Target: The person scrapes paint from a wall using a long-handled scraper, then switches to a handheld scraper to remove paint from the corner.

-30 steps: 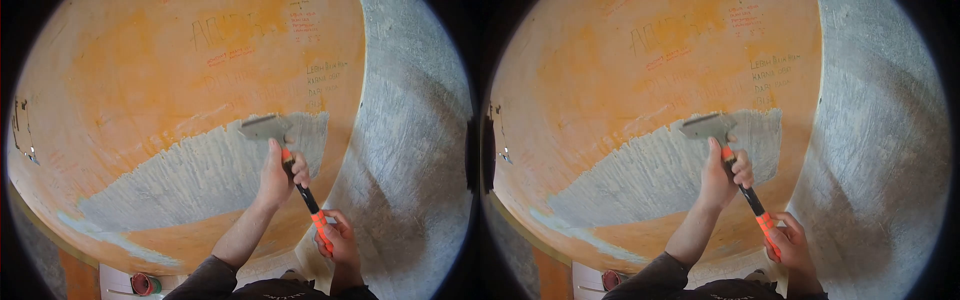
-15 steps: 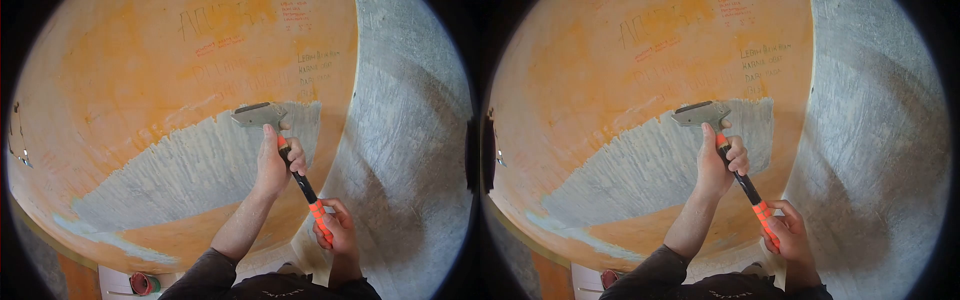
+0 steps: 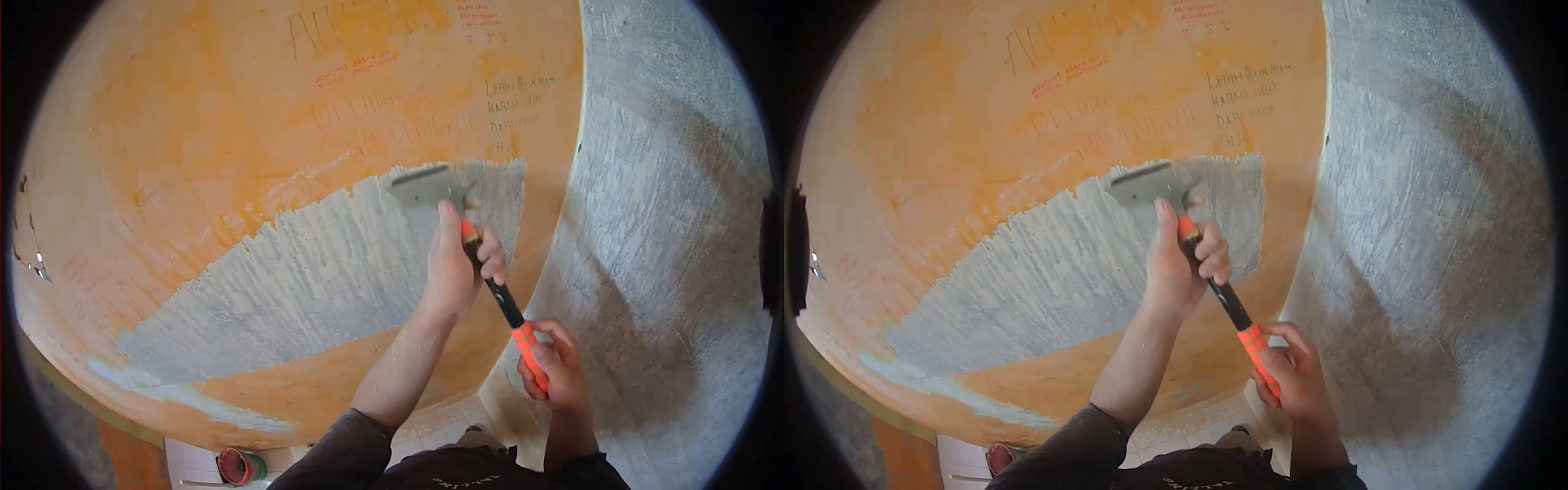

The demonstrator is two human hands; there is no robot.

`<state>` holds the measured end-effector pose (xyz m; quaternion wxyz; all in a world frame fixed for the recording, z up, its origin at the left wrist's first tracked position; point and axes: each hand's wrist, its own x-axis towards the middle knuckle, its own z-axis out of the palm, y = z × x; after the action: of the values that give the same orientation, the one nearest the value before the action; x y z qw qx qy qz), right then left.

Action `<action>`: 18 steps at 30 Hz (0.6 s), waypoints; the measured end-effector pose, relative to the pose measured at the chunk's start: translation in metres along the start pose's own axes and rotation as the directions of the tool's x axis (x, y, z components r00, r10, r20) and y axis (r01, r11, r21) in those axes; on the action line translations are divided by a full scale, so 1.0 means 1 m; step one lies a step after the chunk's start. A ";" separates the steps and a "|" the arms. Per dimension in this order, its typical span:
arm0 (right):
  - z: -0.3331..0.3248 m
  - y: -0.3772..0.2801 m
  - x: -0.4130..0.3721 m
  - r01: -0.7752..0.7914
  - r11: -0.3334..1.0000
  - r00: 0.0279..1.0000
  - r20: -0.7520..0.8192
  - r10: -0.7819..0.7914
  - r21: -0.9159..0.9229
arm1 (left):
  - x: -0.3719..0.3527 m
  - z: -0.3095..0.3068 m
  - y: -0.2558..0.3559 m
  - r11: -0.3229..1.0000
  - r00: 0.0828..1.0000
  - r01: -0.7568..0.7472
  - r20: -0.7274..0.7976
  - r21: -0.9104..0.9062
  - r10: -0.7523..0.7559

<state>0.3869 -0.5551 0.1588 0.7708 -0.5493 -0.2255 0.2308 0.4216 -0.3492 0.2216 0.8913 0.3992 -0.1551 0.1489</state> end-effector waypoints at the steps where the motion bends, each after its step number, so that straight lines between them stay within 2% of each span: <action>1: 0.001 -0.004 -0.001 0.000 1.000 1.000 -0.003 0.000 0.018 | 0.002 0.004 0.002 0.997 0.999 -0.040 0.017 0.070 0.039; 4: -0.006 0.004 -0.004 0.039 0.999 0.999 0.012 -0.039 -0.035 | -0.002 0.002 -0.004 0.998 0.998 0.037 -0.051 -0.042 -0.040; 7: -0.008 0.009 -0.008 -0.003 1.000 1.000 0.004 0.003 0.023 | -0.007 0.001 -0.008 0.988 0.994 0.096 -0.034 -0.125 -0.101; 8: -0.006 0.007 -0.006 -0.009 1.000 1.000 0.001 0.009 0.029 | -0.005 0.001 -0.005 0.987 0.993 0.102 -0.039 -0.123 -0.108; 10: -0.001 -0.003 -0.003 -0.019 0.997 1.000 0.018 0.018 0.078 | 0.003 0.006 0.001 0.999 0.999 0.027 0.038 -0.044 -0.025; 12: 0.002 0.002 -0.006 -0.025 0.997 1.000 -0.009 0.026 0.078 | 0.000 0.004 -0.002 0.995 0.999 0.038 0.025 -0.088 -0.036; 16: 0.003 0.014 -0.007 0.005 1.000 1.000 -0.023 -0.004 0.016 | -0.007 -0.004 -0.007 0.995 0.996 0.074 -0.039 -0.062 -0.077; 18: 0.003 0.011 -0.003 -0.007 1.000 1.000 -0.023 0.007 0.010 | 0.001 -0.003 -0.001 0.993 0.998 0.059 0.039 -0.104 -0.055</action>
<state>0.3818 -0.5513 0.1495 0.7751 -0.5491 -0.2136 0.2282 0.4231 -0.3475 0.2188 0.9121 0.3585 -0.1674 0.1076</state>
